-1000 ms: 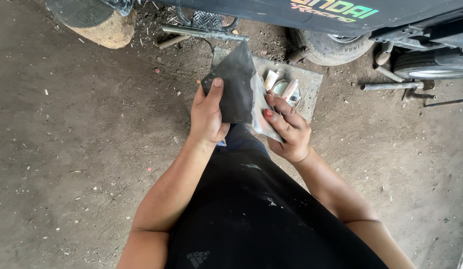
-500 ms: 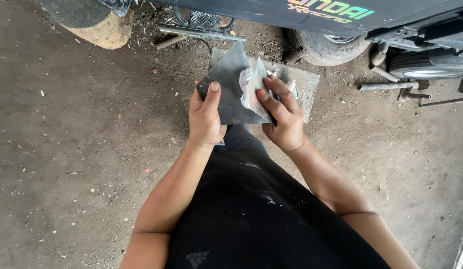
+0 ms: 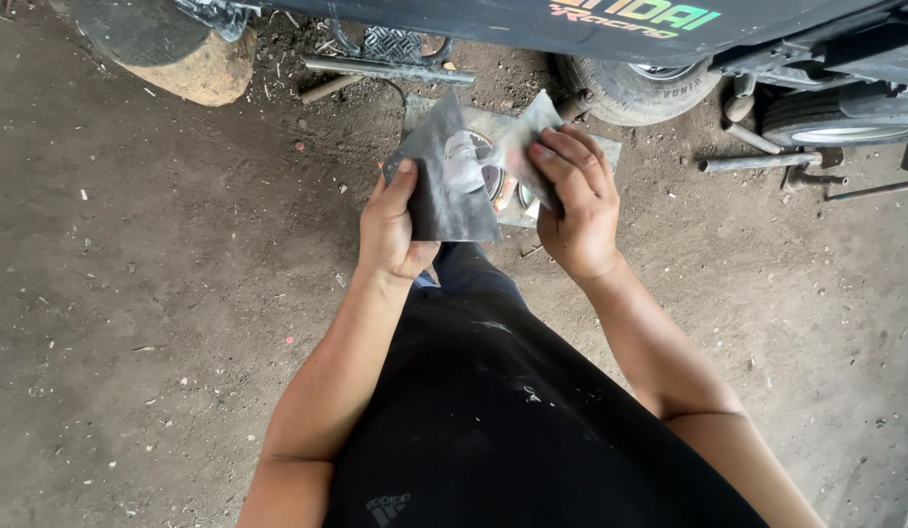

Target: The person scoops a white paste from a container using a metal scraper and applies it to a damaged section of a car's body panel. They then use a sanding block to smooth the applied filler on the car's surface.

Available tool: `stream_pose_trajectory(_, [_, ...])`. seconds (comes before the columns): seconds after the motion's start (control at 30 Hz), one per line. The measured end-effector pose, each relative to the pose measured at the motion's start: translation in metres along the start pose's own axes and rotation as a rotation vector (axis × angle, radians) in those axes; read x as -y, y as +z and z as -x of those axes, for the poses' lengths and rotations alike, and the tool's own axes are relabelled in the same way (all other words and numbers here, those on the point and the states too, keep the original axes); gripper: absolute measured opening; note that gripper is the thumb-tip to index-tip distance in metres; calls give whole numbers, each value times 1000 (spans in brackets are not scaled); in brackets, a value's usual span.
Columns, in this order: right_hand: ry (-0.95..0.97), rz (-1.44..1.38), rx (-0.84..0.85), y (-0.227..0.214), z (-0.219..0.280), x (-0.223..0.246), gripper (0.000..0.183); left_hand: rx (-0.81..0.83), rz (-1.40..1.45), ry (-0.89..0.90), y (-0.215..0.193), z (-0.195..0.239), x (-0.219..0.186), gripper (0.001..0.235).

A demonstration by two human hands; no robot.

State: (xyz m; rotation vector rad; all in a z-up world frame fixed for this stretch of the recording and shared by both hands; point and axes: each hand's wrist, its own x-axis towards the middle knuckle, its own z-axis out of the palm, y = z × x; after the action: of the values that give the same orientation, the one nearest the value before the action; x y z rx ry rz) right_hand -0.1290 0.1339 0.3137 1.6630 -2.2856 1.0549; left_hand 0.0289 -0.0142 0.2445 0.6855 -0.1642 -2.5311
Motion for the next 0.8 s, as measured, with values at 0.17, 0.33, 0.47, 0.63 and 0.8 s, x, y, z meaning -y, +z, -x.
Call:
stream_pose_trajectory(0.17, [-13,-96,-48,2,5,7,43,-15,-30,-53,-2,-1,20,35])
stream_pose_trajectory(0.33, [-92,-184,-53,0,4,16,49,44,-49,-40,-1,7,23,35])
stream_pose_trajectory(0.47, [-122,-99,-48,-3,9,10,42,17,-77,-46,-3,11,21,34])
stream_pose_trajectory(0.63, [-145,-34,-27,-6,10,5,38,49,-22,-68,-6,13,17,34])
stream_pose_trajectory(0.8, [-128,132,25,2,22,2,25,158,-24,-53,18,24,-15,31])
